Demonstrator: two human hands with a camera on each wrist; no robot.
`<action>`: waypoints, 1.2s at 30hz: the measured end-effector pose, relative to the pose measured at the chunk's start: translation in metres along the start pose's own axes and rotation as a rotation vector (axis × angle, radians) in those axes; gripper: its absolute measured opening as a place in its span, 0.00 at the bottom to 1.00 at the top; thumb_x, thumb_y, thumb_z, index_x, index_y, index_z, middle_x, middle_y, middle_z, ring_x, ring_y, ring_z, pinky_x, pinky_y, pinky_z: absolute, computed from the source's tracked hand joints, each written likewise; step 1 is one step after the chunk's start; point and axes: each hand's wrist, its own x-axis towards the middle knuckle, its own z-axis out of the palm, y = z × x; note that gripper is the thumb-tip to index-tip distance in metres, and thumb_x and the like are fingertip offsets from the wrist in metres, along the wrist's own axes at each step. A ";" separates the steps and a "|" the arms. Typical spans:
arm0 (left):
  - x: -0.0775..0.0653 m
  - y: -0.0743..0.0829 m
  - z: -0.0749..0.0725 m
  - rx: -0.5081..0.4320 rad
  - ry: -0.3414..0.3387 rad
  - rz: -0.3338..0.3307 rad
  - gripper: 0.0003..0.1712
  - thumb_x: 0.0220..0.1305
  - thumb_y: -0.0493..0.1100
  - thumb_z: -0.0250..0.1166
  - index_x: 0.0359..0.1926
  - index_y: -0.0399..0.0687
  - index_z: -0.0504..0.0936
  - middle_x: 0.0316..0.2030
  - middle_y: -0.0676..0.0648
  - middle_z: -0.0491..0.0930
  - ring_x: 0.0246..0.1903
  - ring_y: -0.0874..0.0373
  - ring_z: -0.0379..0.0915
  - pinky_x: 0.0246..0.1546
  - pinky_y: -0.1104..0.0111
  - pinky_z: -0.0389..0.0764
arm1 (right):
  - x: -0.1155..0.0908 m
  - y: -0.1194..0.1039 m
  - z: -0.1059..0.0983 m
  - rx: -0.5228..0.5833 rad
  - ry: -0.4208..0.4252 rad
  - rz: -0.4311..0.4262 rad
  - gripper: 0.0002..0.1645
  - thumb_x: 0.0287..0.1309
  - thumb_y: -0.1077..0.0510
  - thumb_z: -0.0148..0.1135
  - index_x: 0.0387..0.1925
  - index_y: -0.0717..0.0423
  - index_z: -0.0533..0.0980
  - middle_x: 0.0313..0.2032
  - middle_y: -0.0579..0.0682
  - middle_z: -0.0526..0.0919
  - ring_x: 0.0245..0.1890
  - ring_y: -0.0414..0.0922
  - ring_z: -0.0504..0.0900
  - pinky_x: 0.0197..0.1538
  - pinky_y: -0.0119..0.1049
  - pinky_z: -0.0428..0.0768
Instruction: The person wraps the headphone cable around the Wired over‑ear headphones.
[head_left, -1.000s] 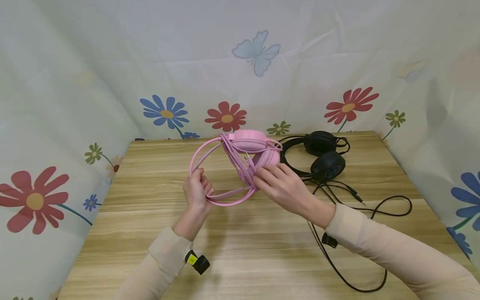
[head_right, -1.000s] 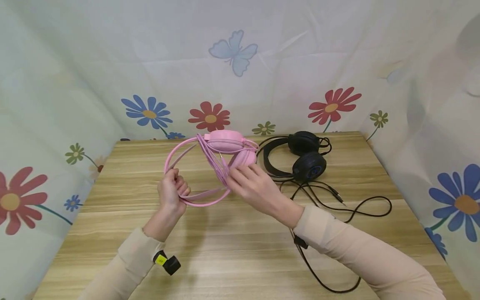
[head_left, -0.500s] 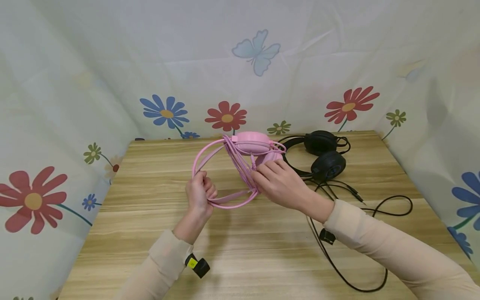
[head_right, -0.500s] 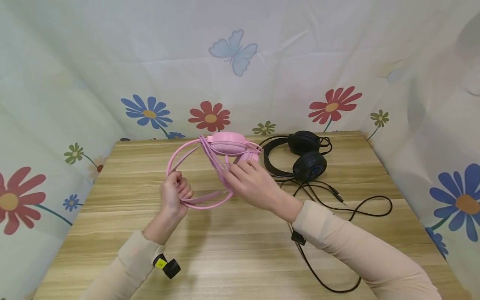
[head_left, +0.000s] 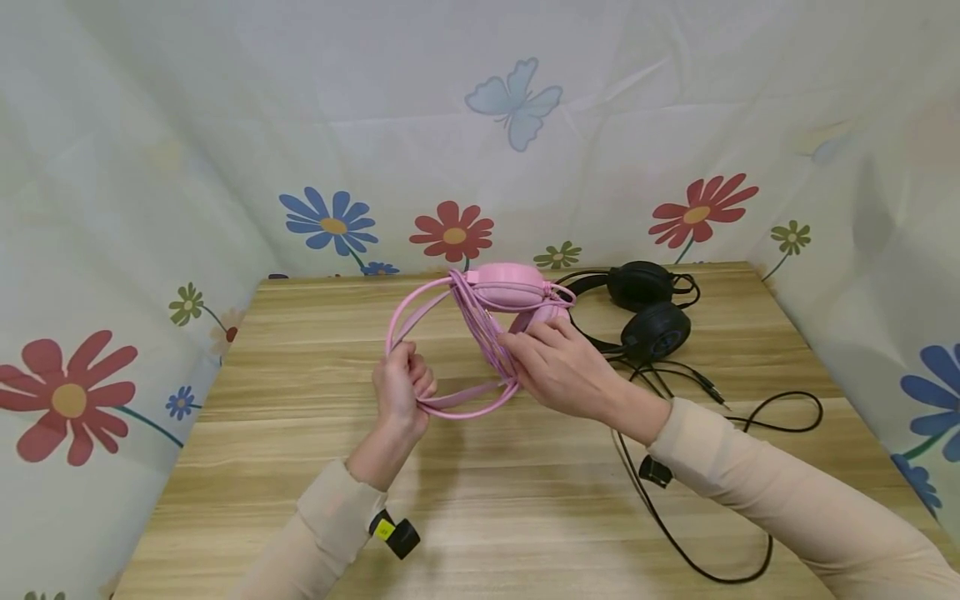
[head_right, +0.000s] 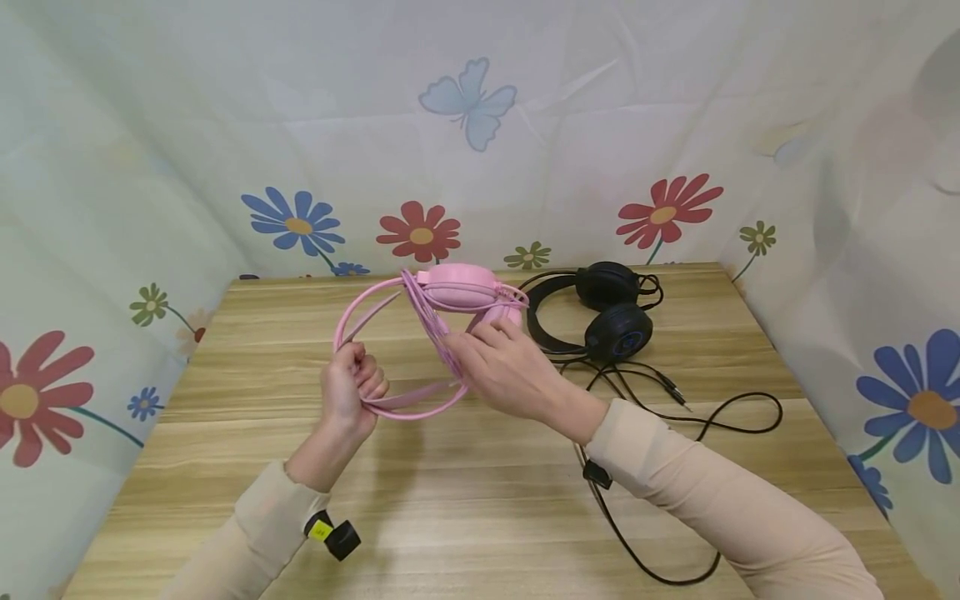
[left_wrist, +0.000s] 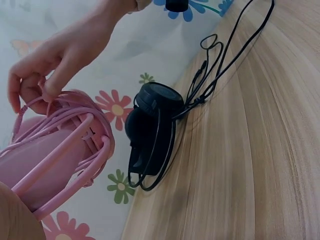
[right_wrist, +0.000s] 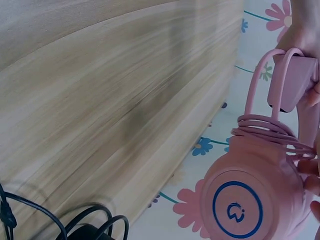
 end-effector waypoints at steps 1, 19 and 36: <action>0.000 0.000 0.000 0.002 -0.001 0.002 0.21 0.58 0.36 0.47 0.10 0.53 0.57 0.05 0.57 0.52 0.05 0.67 0.46 0.06 0.77 0.48 | 0.000 0.000 0.000 0.008 -0.002 0.009 0.17 0.63 0.55 0.48 0.48 0.60 0.72 0.31 0.49 0.79 0.33 0.47 0.73 0.38 0.41 0.71; -0.004 0.004 0.004 -0.033 -0.031 -0.003 0.22 0.59 0.36 0.45 0.10 0.54 0.55 0.05 0.58 0.51 0.05 0.67 0.45 0.06 0.77 0.49 | 0.002 0.007 -0.002 0.002 -0.036 0.197 0.27 0.51 0.50 0.62 0.53 0.56 0.73 0.47 0.54 0.75 0.48 0.53 0.71 0.50 0.52 0.65; -0.005 0.008 0.003 -0.075 0.009 -0.072 0.20 0.59 0.37 0.43 0.12 0.55 0.54 0.06 0.59 0.51 0.06 0.68 0.45 0.08 0.78 0.49 | 0.002 0.025 -0.006 0.105 -0.102 0.333 0.21 0.58 0.48 0.54 0.51 0.50 0.75 0.53 0.55 0.72 0.54 0.56 0.66 0.54 0.57 0.57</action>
